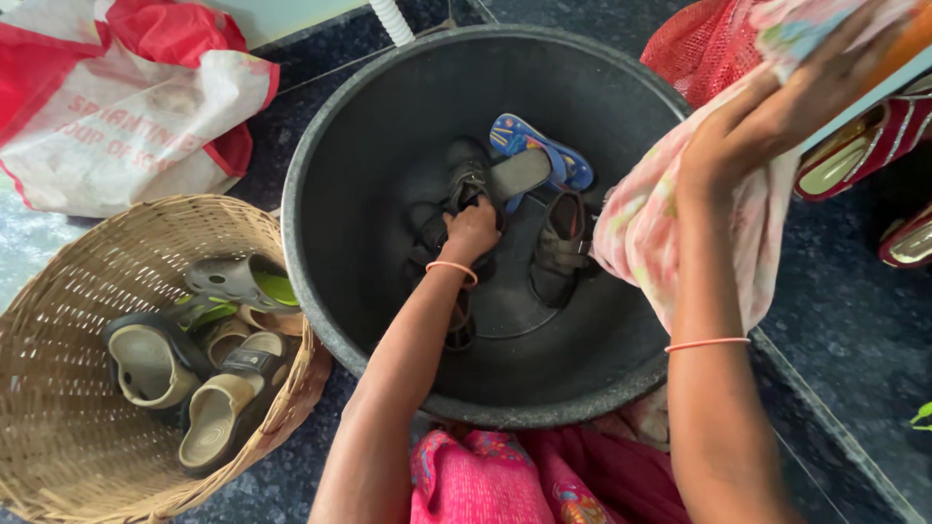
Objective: The person cleans various footwear by wiping a shoe and sandals with a cloth and then placing them onto a shelf.
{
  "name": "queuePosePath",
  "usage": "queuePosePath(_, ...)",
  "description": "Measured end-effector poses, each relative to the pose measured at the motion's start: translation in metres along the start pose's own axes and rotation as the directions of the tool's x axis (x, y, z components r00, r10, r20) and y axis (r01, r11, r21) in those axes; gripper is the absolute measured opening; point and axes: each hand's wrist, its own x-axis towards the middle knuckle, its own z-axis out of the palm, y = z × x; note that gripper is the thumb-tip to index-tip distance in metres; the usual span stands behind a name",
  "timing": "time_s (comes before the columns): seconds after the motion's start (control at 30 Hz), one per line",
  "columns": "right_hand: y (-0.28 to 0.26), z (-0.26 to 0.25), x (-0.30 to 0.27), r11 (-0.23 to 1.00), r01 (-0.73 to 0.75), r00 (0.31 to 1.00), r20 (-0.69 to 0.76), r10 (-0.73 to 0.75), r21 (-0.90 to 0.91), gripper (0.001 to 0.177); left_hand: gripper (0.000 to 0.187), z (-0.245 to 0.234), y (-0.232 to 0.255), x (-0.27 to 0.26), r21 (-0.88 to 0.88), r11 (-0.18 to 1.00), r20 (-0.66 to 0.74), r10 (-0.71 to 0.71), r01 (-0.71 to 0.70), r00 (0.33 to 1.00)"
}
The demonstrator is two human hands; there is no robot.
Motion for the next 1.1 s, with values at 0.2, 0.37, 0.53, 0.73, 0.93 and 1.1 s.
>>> queuePosePath(0.2,-0.022,0.012,-0.034,0.985,0.036,0.985,0.158,-0.063,0.167,0.053,0.071,-0.005,0.003,0.003,-0.035,0.998,-0.067,-0.058,0.056,0.996)
queuePosePath(0.37,-0.008,0.025,-0.044,0.915,-0.109,0.978,0.206,0.028,0.389,0.055,0.057,-0.014,-0.008,0.030,-0.296,0.953,-0.181,-0.117,0.059,0.976)
queuePosePath(0.53,-0.011,0.036,-0.052,0.904,-0.250,0.894,0.441,0.078,0.348,0.038,0.048,-0.022,0.002,0.038,-0.830,0.409,-0.375,0.096,-0.380,0.922)
queuePosePath(0.73,-0.083,0.020,-0.075,0.877,-0.044,0.690,0.650,-0.320,0.479,0.043,0.040,-0.057,0.053,0.012,-0.790,0.333,-0.489,0.165,-0.515,0.856)
queuePosePath(0.93,-0.101,0.011,-0.079,0.811,0.320,0.666,0.492,-0.560,0.490,0.058,0.052,-0.075,0.063,-0.008,-0.409,0.502,-0.766,0.265,-0.762,0.586)
queuePosePath(1.1,-0.076,0.014,-0.063,0.839,0.113,0.779,0.477,-0.408,0.533,0.055,0.044,-0.107,0.081,-0.051,-0.637,0.324,-0.508,0.506,-0.700,0.697)
